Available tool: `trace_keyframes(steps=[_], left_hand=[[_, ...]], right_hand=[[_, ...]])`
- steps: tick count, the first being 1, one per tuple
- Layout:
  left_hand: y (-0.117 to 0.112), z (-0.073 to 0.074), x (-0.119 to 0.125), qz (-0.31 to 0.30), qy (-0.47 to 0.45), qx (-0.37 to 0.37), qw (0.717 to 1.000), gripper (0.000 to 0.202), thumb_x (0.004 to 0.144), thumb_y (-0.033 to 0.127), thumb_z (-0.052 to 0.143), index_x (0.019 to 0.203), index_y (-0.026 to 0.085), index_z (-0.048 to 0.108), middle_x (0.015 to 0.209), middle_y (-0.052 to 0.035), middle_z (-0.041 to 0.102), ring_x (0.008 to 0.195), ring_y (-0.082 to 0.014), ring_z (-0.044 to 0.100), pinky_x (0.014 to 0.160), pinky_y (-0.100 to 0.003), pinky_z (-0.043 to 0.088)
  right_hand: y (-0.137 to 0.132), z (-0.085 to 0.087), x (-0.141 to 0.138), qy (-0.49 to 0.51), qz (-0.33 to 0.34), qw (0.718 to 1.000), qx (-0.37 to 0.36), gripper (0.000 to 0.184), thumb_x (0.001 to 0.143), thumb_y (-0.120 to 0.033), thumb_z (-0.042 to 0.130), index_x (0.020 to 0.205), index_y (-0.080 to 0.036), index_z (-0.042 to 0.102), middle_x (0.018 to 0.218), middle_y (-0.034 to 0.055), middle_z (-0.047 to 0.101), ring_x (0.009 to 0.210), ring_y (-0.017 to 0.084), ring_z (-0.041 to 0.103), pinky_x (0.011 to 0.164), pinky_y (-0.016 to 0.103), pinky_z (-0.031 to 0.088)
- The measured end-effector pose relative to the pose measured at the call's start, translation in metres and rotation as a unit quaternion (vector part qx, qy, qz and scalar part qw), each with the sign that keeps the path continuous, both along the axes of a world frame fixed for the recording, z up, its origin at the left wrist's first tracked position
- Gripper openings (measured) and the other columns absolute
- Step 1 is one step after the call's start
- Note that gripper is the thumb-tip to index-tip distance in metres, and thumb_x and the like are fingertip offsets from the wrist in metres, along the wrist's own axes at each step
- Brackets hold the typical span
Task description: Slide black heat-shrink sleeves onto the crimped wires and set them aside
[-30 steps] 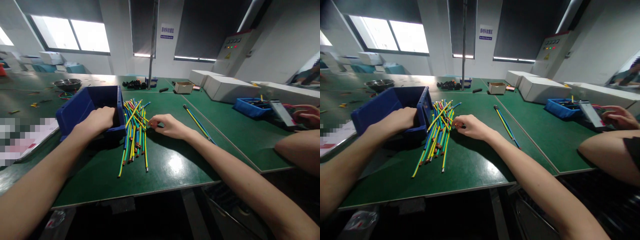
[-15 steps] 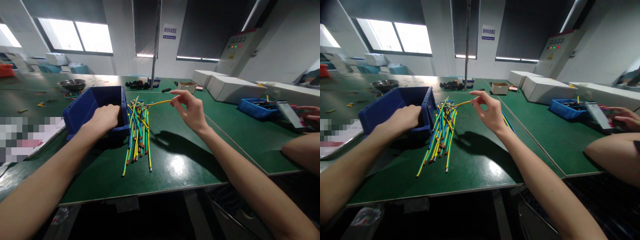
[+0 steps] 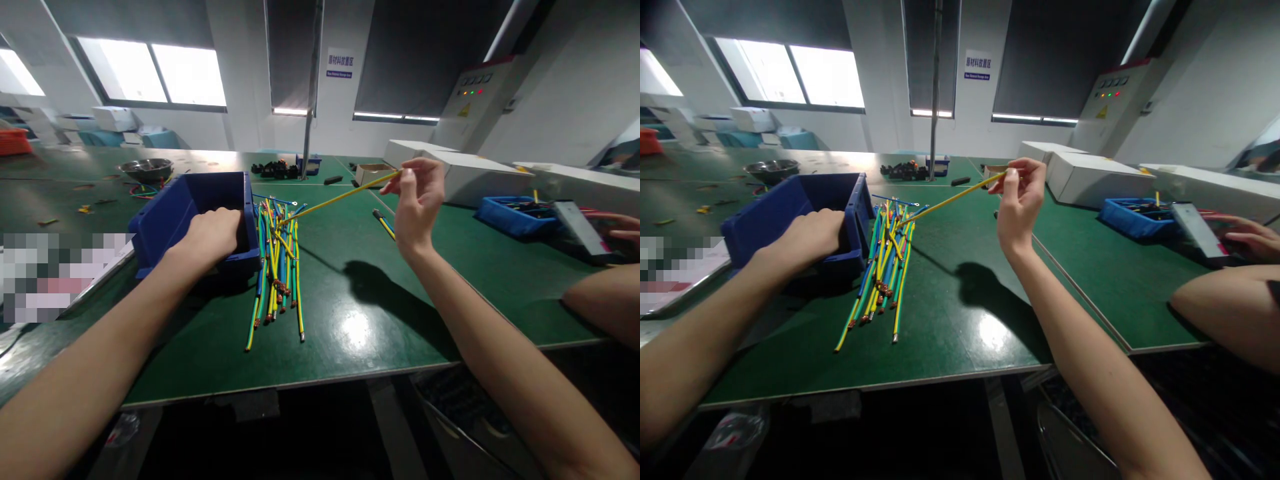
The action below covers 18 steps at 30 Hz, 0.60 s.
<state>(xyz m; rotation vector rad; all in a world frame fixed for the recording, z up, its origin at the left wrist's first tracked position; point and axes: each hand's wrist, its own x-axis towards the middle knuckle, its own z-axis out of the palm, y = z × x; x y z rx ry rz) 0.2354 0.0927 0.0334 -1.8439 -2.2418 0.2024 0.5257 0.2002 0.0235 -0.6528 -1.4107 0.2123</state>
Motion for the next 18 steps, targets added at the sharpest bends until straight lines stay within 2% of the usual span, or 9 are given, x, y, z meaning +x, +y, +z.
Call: trace_keyframes(steps=[2,6,11,15,18], left_hand=[[0.000,0.000,0.000,0.000,-0.002,0.000,1.000,0.042,0.088,0.016,0.034,0.119,0.008,0.062,0.110,-0.0251,0.068,0.106,-0.0405,0.067,0.081,-0.043,0.054],[-0.001,0.000,0.000,0.002,-0.004,-0.001,1.000,0.043,0.088,0.013,0.032,0.120,0.008,0.061,0.110,-0.0252,0.068,0.106,-0.0406,0.067,0.081,-0.043,0.054],[-0.001,0.001,0.001,0.004,-0.009,-0.010,1.000,0.042,0.089,0.016,0.034,0.119,0.008,0.061,0.110,-0.0253,0.068,0.106,-0.0405,0.067,0.081,-0.043,0.054],[-0.001,0.003,0.002,0.006,-0.012,-0.014,1.000,0.044,0.088,0.015,0.032,0.120,0.008,0.061,0.111,-0.0259,0.068,0.104,-0.0402,0.068,0.080,-0.042,0.054],[-0.002,0.003,0.003,0.007,-0.012,-0.016,1.000,0.044,0.088,0.016,0.032,0.120,0.008,0.062,0.111,-0.0258,0.068,0.104,-0.0395,0.068,0.080,-0.041,0.053]], right_hand=[[0.009,0.002,0.006,0.054,0.004,0.999,0.007,0.019,0.093,-0.047,0.043,0.097,-0.028,0.043,0.081,0.0002,0.050,0.066,0.014,0.061,0.062,0.031,0.054],[0.018,0.005,0.013,0.105,0.068,0.992,-0.012,0.021,0.087,-0.044,0.056,0.091,-0.027,0.044,0.070,-0.0039,0.046,0.059,0.013,0.056,0.061,0.031,0.054],[0.013,0.007,0.012,0.103,0.152,0.977,-0.111,0.026,0.086,-0.050,0.058,0.096,-0.027,0.052,0.072,-0.0030,0.050,0.064,0.013,0.058,0.066,0.031,0.056],[0.001,0.005,0.006,0.081,0.273,0.938,-0.197,0.027,0.081,-0.041,0.070,0.101,-0.024,0.063,0.079,-0.0019,0.059,0.071,0.010,0.062,0.078,0.030,0.058],[-0.010,0.000,-0.002,0.002,0.350,0.898,-0.267,0.028,0.080,-0.041,0.074,0.097,-0.021,0.069,0.075,-0.0020,0.064,0.067,0.010,0.063,0.079,0.030,0.059]])
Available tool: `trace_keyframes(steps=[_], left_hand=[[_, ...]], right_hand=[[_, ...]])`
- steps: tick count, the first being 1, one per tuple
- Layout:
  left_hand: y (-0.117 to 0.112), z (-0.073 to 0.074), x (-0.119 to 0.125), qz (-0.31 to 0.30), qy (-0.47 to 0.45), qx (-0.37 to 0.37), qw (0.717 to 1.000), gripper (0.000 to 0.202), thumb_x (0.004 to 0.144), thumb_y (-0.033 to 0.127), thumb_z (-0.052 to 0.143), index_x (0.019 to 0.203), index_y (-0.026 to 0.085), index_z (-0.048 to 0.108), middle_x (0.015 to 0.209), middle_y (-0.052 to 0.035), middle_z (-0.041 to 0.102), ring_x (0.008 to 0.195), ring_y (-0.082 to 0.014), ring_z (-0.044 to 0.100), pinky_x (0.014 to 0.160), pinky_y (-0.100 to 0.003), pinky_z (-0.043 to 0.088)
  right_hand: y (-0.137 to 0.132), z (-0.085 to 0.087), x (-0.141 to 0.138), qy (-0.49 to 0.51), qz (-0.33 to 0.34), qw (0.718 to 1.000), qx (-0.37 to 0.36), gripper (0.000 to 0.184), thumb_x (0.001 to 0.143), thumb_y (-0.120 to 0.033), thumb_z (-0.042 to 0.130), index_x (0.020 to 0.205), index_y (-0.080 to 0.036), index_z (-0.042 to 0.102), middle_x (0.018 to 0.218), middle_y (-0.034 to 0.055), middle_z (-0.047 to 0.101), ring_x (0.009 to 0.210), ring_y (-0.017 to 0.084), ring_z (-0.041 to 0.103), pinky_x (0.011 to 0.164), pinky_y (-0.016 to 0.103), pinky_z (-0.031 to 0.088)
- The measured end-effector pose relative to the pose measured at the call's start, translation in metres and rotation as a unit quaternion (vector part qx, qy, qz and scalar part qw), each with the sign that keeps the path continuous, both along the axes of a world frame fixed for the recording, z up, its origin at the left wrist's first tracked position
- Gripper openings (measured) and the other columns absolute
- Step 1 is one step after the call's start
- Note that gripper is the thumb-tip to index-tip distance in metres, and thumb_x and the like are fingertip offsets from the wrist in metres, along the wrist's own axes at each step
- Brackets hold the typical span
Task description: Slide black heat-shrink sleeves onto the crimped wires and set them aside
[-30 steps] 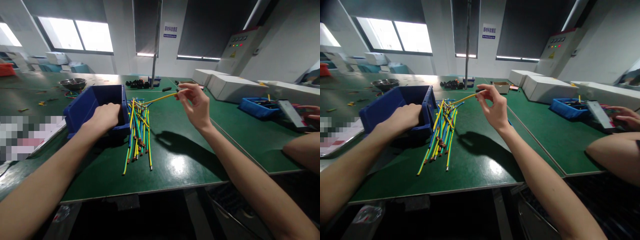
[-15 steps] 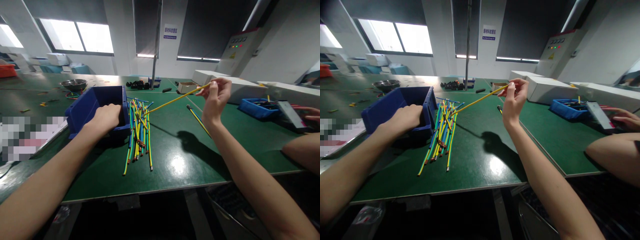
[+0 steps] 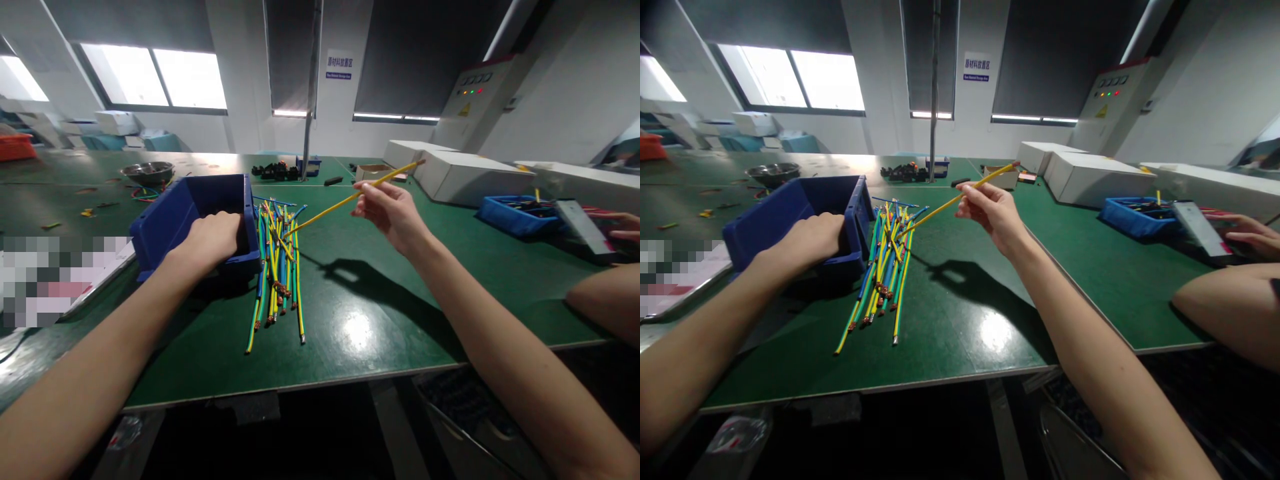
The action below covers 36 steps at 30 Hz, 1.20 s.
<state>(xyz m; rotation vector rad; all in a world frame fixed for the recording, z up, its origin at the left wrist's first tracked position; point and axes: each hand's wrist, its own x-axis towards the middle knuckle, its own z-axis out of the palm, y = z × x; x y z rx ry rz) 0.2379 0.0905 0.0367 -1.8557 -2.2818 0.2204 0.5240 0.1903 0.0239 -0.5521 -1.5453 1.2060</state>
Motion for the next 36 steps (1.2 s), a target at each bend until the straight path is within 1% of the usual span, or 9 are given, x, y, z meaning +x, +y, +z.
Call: trace_keyframes(steps=[6,12,17,21,23,26,28,32,36], left_hand=[[-0.001,0.000,-0.001,0.003,0.000,-0.003,1.000,0.044,0.088,0.015,0.033,0.120,0.008,0.062,0.111,-0.0259,0.068,0.103,-0.0401,0.068,0.080,-0.042,0.053],[0.000,-0.001,-0.002,0.005,0.002,0.019,1.000,0.045,0.086,0.017,0.039,0.122,0.008,0.063,0.111,-0.0259,0.069,0.105,-0.0389,0.068,0.083,-0.042,0.053],[-0.003,0.001,0.001,0.010,0.010,0.029,0.999,0.045,0.085,0.018,0.040,0.124,0.011,0.062,0.115,-0.0231,0.070,0.106,-0.0359,0.068,0.082,-0.038,0.052],[-0.004,0.003,0.004,-0.007,0.041,0.043,0.998,0.044,0.087,0.010,0.032,0.119,0.010,0.062,0.110,-0.0224,0.071,0.105,-0.0364,0.068,0.081,-0.040,0.049],[-0.004,0.003,0.005,-0.017,0.056,0.065,0.996,0.043,0.089,0.011,0.028,0.115,0.009,0.062,0.106,-0.0223,0.072,0.105,-0.0372,0.067,0.084,-0.044,0.047],[-0.005,0.004,0.007,-0.018,0.059,0.111,0.992,0.044,0.094,0.020,0.024,0.113,0.008,0.062,0.101,-0.0227,0.072,0.101,-0.0387,0.067,0.085,-0.048,0.045],[-0.007,0.004,0.009,-0.014,0.053,0.157,0.986,0.047,0.097,0.026,0.023,0.119,0.008,0.060,0.102,-0.0223,0.071,0.101,-0.0380,0.066,0.087,-0.048,0.043],[-0.015,0.010,0.015,-0.003,0.014,0.266,0.964,0.048,0.099,0.029,0.025,0.136,0.014,0.051,0.114,-0.0172,0.068,0.111,-0.0332,0.058,0.099,-0.049,0.036],[-0.024,0.017,0.020,-0.029,-0.005,0.341,0.940,0.050,0.100,0.032,0.023,0.139,0.015,0.050,0.123,-0.0169,0.064,0.119,-0.0358,0.051,0.103,-0.054,0.033]], right_hand=[[-0.014,-0.004,-0.009,-0.163,0.173,0.971,0.013,0.032,0.082,-0.032,0.074,0.111,-0.019,0.069,0.107,0.0061,0.075,0.099,0.018,0.071,0.093,0.037,0.057],[-0.013,-0.001,-0.003,-0.159,0.206,0.965,0.037,0.043,0.088,-0.024,0.064,0.131,-0.022,0.062,0.126,0.0062,0.069,0.113,0.018,0.066,0.104,0.039,0.051],[-0.011,0.000,-0.001,-0.097,0.223,0.970,0.018,0.037,0.087,-0.035,0.062,0.118,-0.019,0.070,0.119,0.0087,0.072,0.111,0.022,0.067,0.103,0.043,0.051],[-0.009,-0.003,-0.004,-0.080,0.165,0.983,0.018,0.029,0.088,-0.040,0.063,0.106,-0.018,0.072,0.113,0.0086,0.074,0.102,0.020,0.070,0.092,0.039,0.057],[-0.009,-0.004,-0.005,-0.075,0.147,0.986,0.027,0.035,0.087,-0.039,0.066,0.116,-0.020,0.067,0.118,0.0084,0.072,0.097,0.018,0.071,0.087,0.037,0.058],[-0.010,-0.003,-0.006,-0.059,0.089,0.994,0.038,0.072,0.084,-0.037,0.068,0.149,-0.030,0.036,0.124,0.0063,0.068,0.090,0.016,0.071,0.081,0.035,0.059],[-0.009,0.000,-0.005,-0.061,0.026,0.997,0.044,0.084,0.084,-0.034,0.064,0.155,-0.035,0.018,0.128,0.0049,0.065,0.092,0.016,0.071,0.079,0.034,0.060],[-0.004,0.007,0.002,-0.051,-0.071,0.995,0.058,0.059,0.087,-0.031,0.056,0.143,-0.032,0.037,0.127,0.0040,0.063,0.092,0.015,0.070,0.077,0.030,0.059],[0.001,0.007,0.007,-0.042,-0.190,0.970,0.146,0.031,0.094,-0.039,0.049,0.123,-0.027,0.049,0.090,0.0006,0.066,0.062,0.011,0.064,0.057,0.027,0.053]])
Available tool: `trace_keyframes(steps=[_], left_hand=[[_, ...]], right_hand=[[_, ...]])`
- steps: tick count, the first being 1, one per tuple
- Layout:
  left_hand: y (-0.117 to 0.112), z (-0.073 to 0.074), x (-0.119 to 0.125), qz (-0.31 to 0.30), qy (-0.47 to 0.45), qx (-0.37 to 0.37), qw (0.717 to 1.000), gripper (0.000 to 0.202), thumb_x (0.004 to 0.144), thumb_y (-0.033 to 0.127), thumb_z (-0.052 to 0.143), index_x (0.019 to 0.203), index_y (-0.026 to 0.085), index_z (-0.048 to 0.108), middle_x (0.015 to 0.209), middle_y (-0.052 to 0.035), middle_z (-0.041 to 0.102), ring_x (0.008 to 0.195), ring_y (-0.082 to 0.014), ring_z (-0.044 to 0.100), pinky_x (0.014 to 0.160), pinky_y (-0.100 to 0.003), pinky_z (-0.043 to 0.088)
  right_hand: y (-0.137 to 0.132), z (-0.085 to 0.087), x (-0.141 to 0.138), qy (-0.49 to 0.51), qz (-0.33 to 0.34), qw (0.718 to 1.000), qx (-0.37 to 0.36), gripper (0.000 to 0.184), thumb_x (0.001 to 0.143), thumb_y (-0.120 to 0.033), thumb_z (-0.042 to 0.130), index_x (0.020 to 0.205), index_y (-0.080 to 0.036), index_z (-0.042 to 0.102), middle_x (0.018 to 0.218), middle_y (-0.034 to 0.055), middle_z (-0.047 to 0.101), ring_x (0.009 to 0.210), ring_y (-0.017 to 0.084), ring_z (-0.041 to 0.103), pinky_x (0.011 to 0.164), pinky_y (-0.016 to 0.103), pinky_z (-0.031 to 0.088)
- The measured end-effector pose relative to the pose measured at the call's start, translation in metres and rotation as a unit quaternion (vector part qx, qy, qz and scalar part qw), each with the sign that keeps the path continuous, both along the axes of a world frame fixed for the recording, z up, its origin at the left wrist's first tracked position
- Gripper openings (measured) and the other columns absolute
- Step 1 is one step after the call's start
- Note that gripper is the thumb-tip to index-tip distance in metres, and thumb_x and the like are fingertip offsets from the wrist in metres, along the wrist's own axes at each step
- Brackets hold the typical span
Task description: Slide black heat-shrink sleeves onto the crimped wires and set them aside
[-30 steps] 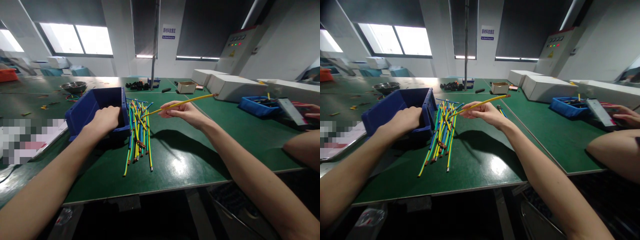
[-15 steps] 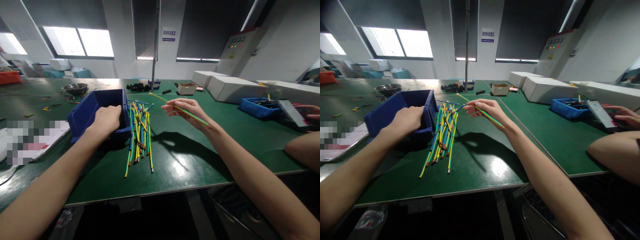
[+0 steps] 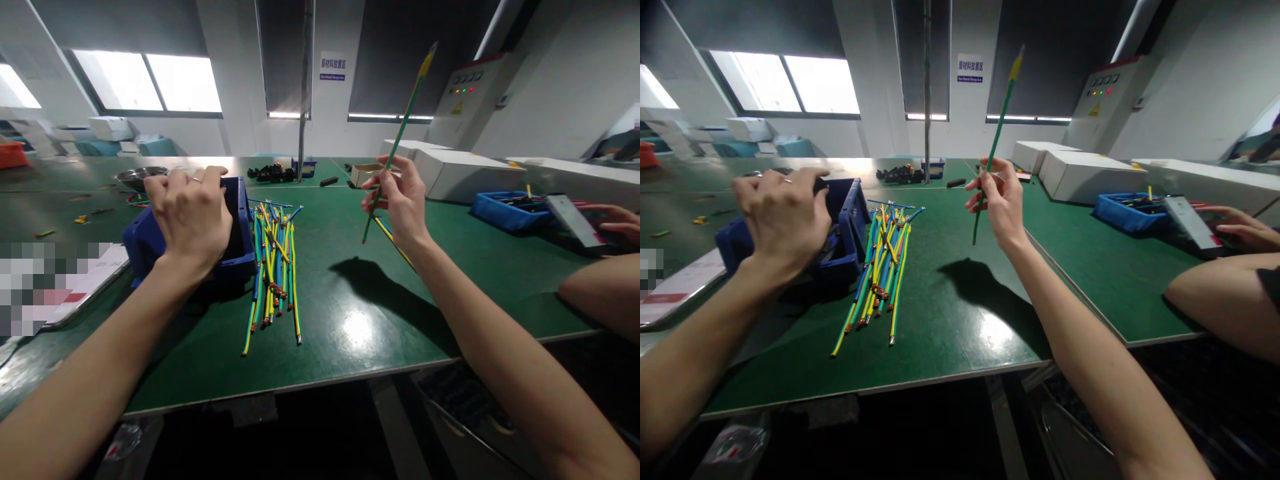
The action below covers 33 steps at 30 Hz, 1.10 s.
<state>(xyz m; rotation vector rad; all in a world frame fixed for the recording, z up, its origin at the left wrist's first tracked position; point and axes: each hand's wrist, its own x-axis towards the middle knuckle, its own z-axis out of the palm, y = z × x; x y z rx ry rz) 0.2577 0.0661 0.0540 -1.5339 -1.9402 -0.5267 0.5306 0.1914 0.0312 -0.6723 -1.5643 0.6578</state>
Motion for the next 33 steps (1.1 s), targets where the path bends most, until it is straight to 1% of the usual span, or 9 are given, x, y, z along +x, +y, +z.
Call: trace_keyframes(steps=[3,5,8,11,14,18,22,26,33], left_hand=[[0.001,-0.002,0.003,-0.044,0.023,0.041,0.998,0.049,0.101,0.032,0.023,0.138,0.016,0.051,0.123,-0.0175,0.064,0.118,-0.0368,0.051,0.100,-0.056,0.035],[0.004,-0.007,0.006,-0.081,0.037,0.069,0.994,0.044,0.101,0.029,0.030,0.136,0.019,0.054,0.121,-0.0155,0.066,0.115,-0.0348,0.053,0.097,-0.054,0.036],[0.010,-0.016,0.011,-0.123,0.060,0.092,0.986,0.038,0.098,0.025,0.041,0.132,0.018,0.057,0.112,-0.0153,0.070,0.105,-0.0330,0.057,0.087,-0.049,0.040],[0.011,-0.022,0.016,-0.143,0.072,0.098,0.982,0.037,0.096,0.024,0.047,0.130,0.017,0.058,0.101,-0.0151,0.071,0.097,-0.0317,0.059,0.080,-0.045,0.041],[0.008,-0.024,0.022,-0.169,0.074,0.088,0.979,0.037,0.095,0.023,0.049,0.131,0.018,0.057,0.098,-0.0135,0.070,0.096,-0.0301,0.060,0.080,-0.043,0.041],[0.007,-0.030,0.030,-0.220,0.089,0.060,0.970,0.040,0.094,0.020,0.050,0.133,0.016,0.054,0.101,-0.0132,0.070,0.096,-0.0289,0.062,0.083,-0.042,0.044],[0.011,-0.040,0.038,-0.281,0.118,0.027,0.952,0.037,0.093,0.012,0.047,0.129,0.010,0.056,0.095,-0.0120,0.072,0.090,-0.0263,0.066,0.081,-0.039,0.049],[0.014,-0.051,0.047,-0.324,0.085,-0.011,0.942,0.034,0.094,0.008,0.043,0.126,0.009,0.056,0.093,-0.0110,0.072,0.089,-0.0242,0.069,0.080,-0.036,0.053],[0.014,-0.061,0.053,-0.426,-0.123,-0.050,0.895,0.027,0.094,0.009,0.048,0.121,0.008,0.055,0.112,-0.0148,0.070,0.102,-0.0220,0.069,0.088,-0.035,0.056]], right_hand=[[0.004,-0.003,0.003,-0.071,-0.132,0.983,0.108,0.019,0.094,-0.037,0.052,0.107,-0.024,0.055,0.078,-0.0002,0.063,0.059,0.013,0.061,0.057,0.030,0.050],[0.008,-0.006,0.007,-0.144,-0.218,0.948,0.182,0.012,0.093,-0.029,0.053,0.102,-0.022,0.057,0.082,0.0024,0.066,0.071,0.016,0.064,0.069,0.034,0.052],[0.013,-0.006,0.014,-0.242,-0.272,0.893,0.265,0.017,0.094,-0.015,0.046,0.100,-0.021,0.060,0.093,0.0066,0.069,0.091,0.020,0.064,0.086,0.039,0.049],[0.012,-0.002,0.021,-0.296,-0.305,0.867,0.259,0.020,0.095,-0.018,0.048,0.111,-0.020,0.060,0.096,0.0078,0.070,0.092,0.022,0.064,0.081,0.038,0.047],[0.001,0.002,0.024,-0.352,-0.336,0.852,0.194,0.032,0.097,-0.043,0.053,0.120,-0.019,0.056,0.091,0.0073,0.070,0.073,0.021,0.064,0.060,0.034,0.040],[-0.013,-0.001,0.025,-0.459,-0.330,0.807,0.170,0.050,0.091,-0.068,0.050,0.109,-0.021,0.058,0.082,0.0054,0.070,0.063,0.019,0.061,0.055,0.031,0.025],[-0.016,-0.011,0.028,-0.535,-0.278,0.786,0.135,0.058,0.082,-0.079,0.051,0.098,-0.023,0.056,0.081,0.0036,0.070,0.064,0.019,0.059,0.056,0.028,0.022],[-0.011,-0.014,0.035,-0.561,-0.208,0.796,0.096,0.061,0.080,-0.084,0.046,0.085,-0.024,0.055,0.073,0.0011,0.065,0.063,0.018,0.055,0.056,0.028,0.025],[-0.011,-0.008,0.041,-0.545,-0.162,0.821,0.055,0.058,0.077,-0.082,0.054,0.079,-0.024,0.060,0.068,-0.0012,0.062,0.063,0.017,0.054,0.057,0.028,0.028]])
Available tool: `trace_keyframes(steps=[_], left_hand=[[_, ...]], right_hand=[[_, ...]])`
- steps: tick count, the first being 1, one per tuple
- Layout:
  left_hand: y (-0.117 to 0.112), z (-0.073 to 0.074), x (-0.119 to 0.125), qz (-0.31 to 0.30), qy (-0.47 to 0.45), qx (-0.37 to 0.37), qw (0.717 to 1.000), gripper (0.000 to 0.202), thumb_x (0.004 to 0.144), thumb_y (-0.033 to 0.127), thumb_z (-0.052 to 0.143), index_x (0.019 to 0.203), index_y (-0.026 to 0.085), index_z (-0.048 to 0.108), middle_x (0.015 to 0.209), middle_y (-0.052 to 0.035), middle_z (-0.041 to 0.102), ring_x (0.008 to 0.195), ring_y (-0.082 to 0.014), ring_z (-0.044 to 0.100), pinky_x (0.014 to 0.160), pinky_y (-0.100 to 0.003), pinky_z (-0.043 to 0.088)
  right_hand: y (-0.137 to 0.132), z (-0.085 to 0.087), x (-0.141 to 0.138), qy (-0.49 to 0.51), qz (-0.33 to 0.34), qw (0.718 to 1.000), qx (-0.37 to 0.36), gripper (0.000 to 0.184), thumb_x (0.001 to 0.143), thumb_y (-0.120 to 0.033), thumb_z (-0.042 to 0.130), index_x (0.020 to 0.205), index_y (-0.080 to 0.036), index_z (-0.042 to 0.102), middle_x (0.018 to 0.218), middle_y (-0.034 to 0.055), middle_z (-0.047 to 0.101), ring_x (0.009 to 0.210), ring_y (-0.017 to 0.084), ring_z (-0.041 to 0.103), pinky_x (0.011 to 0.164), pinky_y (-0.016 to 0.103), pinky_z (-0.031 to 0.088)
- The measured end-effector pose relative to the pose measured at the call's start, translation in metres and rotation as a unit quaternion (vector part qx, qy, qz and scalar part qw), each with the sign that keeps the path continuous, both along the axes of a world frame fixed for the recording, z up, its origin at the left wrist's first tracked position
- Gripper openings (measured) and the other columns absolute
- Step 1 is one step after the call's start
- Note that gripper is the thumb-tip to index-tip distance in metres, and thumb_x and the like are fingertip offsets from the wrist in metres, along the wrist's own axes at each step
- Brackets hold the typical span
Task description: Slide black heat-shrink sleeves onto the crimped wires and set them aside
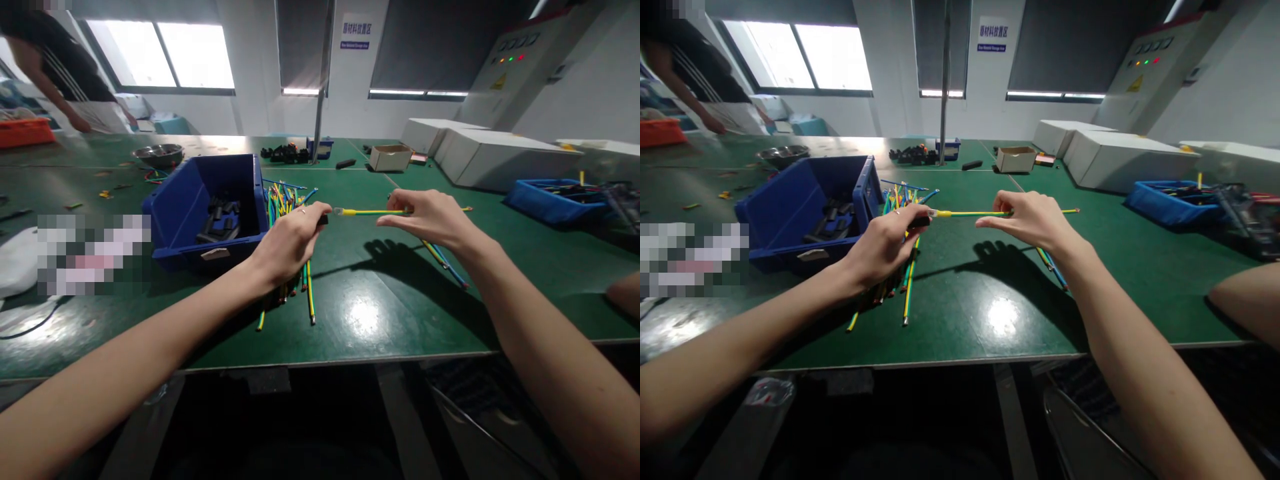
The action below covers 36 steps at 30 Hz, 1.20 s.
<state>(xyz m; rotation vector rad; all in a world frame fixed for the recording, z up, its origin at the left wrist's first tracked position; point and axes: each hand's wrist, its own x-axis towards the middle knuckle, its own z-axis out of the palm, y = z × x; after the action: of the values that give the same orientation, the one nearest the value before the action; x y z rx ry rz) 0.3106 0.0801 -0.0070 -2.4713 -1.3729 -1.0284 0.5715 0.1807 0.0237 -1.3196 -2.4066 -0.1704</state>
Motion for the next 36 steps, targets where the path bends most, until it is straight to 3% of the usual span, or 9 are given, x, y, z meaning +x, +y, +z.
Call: trace_keyframes(steps=[3,9,11,16,23,36], left_hand=[[0.000,0.000,0.001,0.001,-0.044,0.002,0.999,0.024,0.091,0.006,0.051,0.114,0.010,0.058,0.107,-0.0125,0.071,0.100,-0.0211,0.069,0.088,-0.035,0.055],[0.000,-0.007,0.009,0.005,-0.117,-0.039,0.992,0.018,0.090,0.008,0.057,0.106,0.013,0.060,0.104,-0.0095,0.072,0.099,-0.0196,0.069,0.088,-0.033,0.054],[0.000,-0.010,0.011,0.003,-0.124,-0.049,0.991,0.018,0.090,0.009,0.057,0.106,0.014,0.061,0.104,-0.0089,0.072,0.098,-0.0193,0.070,0.088,-0.033,0.054],[0.003,-0.014,0.014,0.021,-0.158,-0.058,0.985,0.016,0.091,0.011,0.058,0.106,0.014,0.061,0.103,-0.0084,0.072,0.097,-0.0185,0.069,0.088,-0.033,0.053],[0.002,-0.014,0.014,0.036,-0.180,-0.074,0.980,0.017,0.091,0.012,0.057,0.108,0.014,0.060,0.105,-0.0080,0.071,0.098,-0.0178,0.067,0.090,-0.034,0.053],[0.004,-0.017,0.014,0.037,-0.228,-0.071,0.970,0.017,0.092,0.016,0.058,0.109,0.014,0.060,0.103,-0.0074,0.072,0.097,-0.0166,0.068,0.090,-0.033,0.053]], right_hand=[[-0.002,0.000,-0.002,0.018,0.018,0.999,-0.020,0.052,0.083,-0.075,0.052,0.079,-0.024,0.062,0.067,-0.0013,0.060,0.062,0.016,0.053,0.058,0.028,0.029],[-0.007,0.002,-0.006,0.035,0.031,0.999,0.012,0.041,0.093,-0.060,0.047,0.079,-0.025,0.061,0.059,-0.0029,0.051,0.055,0.013,0.043,0.057,0.028,0.028],[-0.008,0.003,-0.006,0.033,0.030,0.999,0.024,0.046,0.095,-0.060,0.044,0.071,-0.023,0.058,0.059,-0.0015,0.052,0.057,0.014,0.044,0.056,0.028,0.028],[-0.003,0.005,0.000,0.039,0.034,0.997,0.062,0.056,0.094,-0.066,0.041,0.067,-0.022,0.061,0.085,0.0017,0.065,0.066,0.015,0.053,0.057,0.029,0.028],[0.002,0.003,0.004,0.095,0.044,0.991,0.079,0.063,0.086,-0.078,0.046,0.063,-0.021,0.059,0.081,0.0037,0.065,0.064,0.014,0.052,0.058,0.031,0.032],[0.002,0.001,0.003,0.129,0.067,0.989,0.037,0.057,0.085,-0.072,0.054,0.062,-0.020,0.058,0.075,0.0018,0.058,0.061,0.013,0.048,0.060,0.030,0.035]])
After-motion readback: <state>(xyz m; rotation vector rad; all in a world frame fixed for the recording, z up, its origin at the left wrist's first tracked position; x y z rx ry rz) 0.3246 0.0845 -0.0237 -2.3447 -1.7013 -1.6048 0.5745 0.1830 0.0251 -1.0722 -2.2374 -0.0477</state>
